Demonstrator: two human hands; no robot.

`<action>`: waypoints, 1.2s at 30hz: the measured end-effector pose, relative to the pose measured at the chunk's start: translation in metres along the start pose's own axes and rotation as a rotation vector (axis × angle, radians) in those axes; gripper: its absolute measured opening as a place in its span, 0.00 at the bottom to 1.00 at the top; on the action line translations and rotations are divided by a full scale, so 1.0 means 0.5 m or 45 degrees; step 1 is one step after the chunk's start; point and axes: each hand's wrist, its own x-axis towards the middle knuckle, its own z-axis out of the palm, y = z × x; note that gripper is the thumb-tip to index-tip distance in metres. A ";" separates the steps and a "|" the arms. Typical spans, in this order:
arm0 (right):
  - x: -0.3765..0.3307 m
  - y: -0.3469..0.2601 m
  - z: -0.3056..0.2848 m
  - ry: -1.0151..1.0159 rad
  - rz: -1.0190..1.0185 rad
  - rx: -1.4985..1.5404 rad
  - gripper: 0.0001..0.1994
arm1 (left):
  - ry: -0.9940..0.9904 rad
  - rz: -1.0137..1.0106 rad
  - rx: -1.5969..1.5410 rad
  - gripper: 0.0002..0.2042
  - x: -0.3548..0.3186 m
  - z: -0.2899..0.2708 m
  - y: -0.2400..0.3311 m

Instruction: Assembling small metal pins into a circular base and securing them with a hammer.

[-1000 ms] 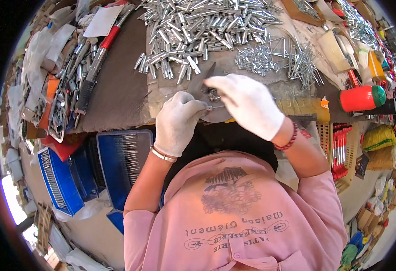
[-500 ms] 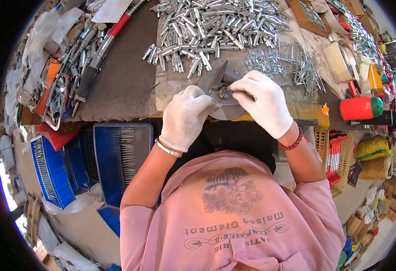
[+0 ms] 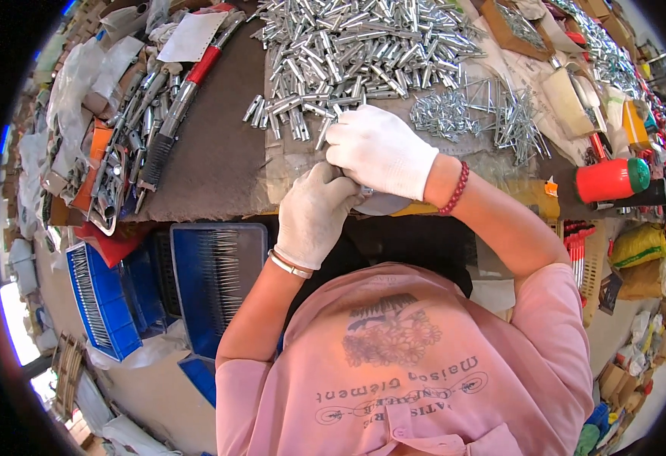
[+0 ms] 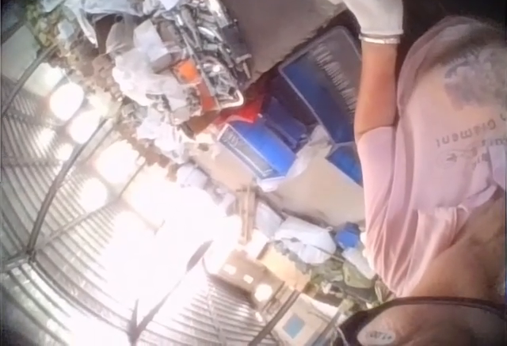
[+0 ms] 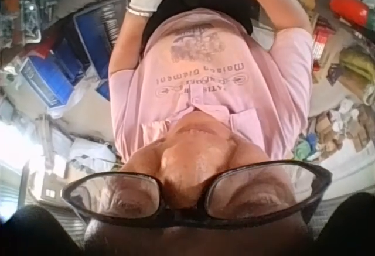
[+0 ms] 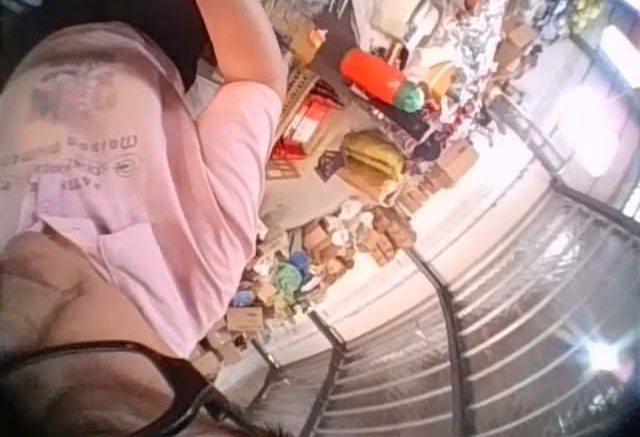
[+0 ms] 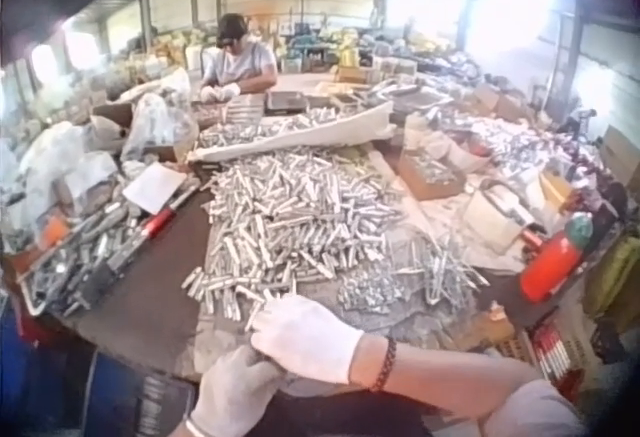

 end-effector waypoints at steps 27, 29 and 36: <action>-0.147 -0.086 0.022 0.614 0.442 0.606 0.05 | 0.005 0.129 -0.047 0.07 -0.001 0.002 -0.018; -0.147 -0.085 0.027 0.615 0.434 0.596 0.05 | 0.018 0.125 -0.035 0.07 -0.004 0.002 -0.016; -0.154 -0.098 -0.001 0.485 0.335 0.330 0.07 | 0.028 0.124 -0.048 0.07 -0.003 0.007 -0.022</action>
